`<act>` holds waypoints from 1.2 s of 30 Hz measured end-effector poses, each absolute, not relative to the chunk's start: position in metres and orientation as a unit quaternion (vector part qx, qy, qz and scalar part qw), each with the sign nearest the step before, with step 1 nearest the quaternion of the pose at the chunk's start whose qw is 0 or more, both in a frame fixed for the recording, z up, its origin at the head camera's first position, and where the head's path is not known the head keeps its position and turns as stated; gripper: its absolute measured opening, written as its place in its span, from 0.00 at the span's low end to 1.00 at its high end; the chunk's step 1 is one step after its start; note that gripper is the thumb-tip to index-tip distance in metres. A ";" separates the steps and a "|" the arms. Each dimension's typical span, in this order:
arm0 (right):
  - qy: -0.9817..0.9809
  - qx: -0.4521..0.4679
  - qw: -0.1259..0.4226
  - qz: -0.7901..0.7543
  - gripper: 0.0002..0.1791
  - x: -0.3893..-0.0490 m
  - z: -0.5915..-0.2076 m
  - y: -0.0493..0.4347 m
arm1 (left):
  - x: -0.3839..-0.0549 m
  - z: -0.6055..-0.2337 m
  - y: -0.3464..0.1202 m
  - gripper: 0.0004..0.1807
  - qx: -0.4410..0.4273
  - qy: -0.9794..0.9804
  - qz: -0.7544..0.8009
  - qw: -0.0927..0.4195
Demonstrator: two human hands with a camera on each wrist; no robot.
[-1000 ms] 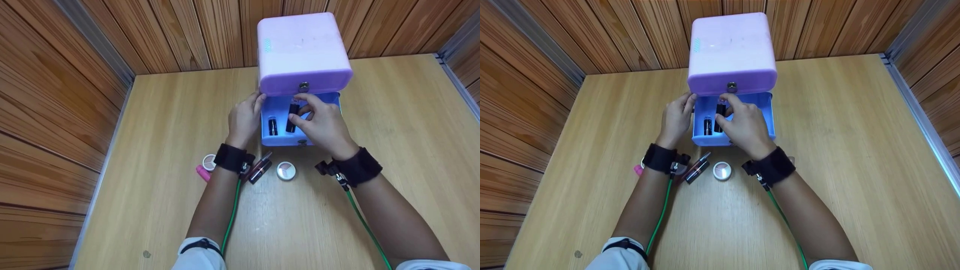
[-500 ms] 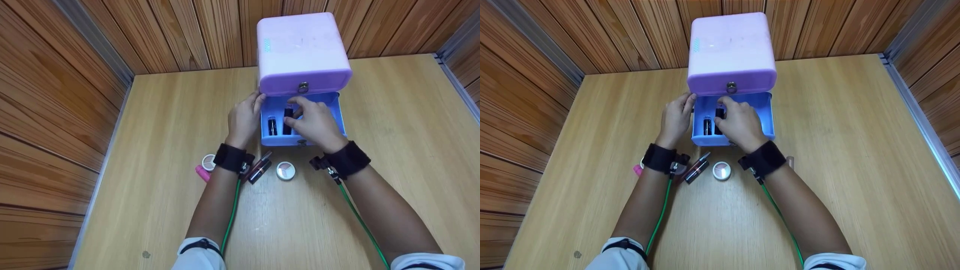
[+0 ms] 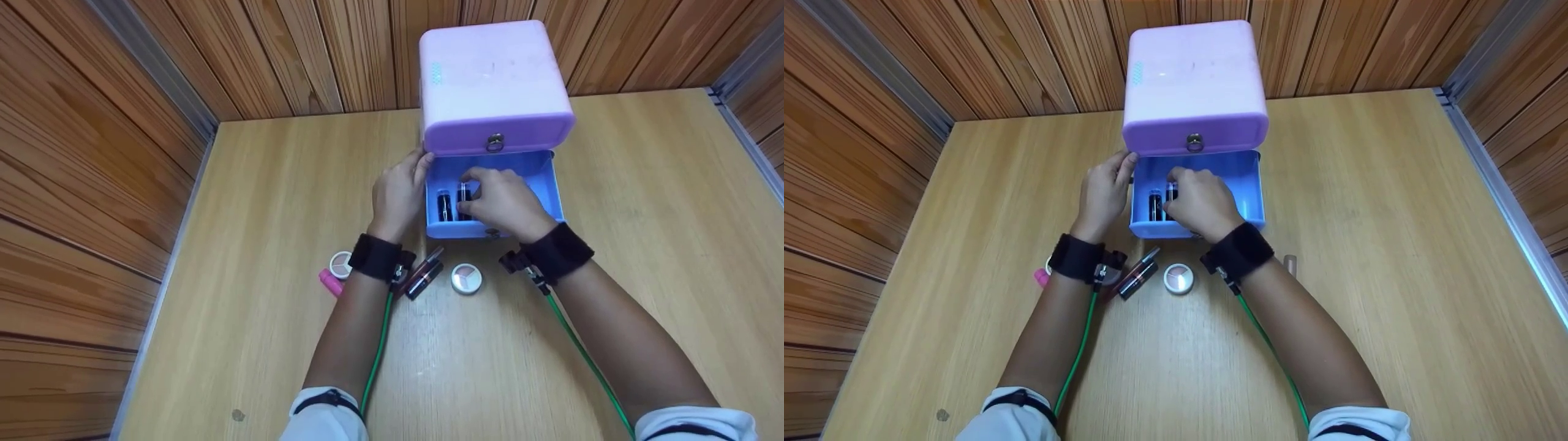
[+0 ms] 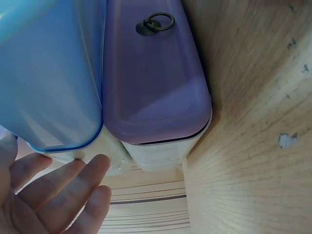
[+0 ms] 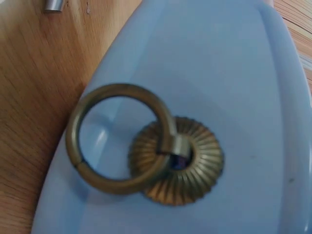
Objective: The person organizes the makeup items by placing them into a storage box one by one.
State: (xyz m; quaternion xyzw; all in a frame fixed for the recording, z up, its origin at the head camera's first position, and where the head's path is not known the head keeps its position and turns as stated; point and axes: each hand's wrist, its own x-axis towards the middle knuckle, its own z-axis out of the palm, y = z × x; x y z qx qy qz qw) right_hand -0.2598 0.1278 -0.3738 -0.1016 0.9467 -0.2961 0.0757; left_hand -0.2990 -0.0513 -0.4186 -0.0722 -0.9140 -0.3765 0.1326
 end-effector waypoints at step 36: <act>0.948 -0.118 0.156 -0.252 0.30 -0.270 -0.375 0.127 | -0.300 -0.416 -0.052 0.29 -0.075 -0.918 -0.360 0.150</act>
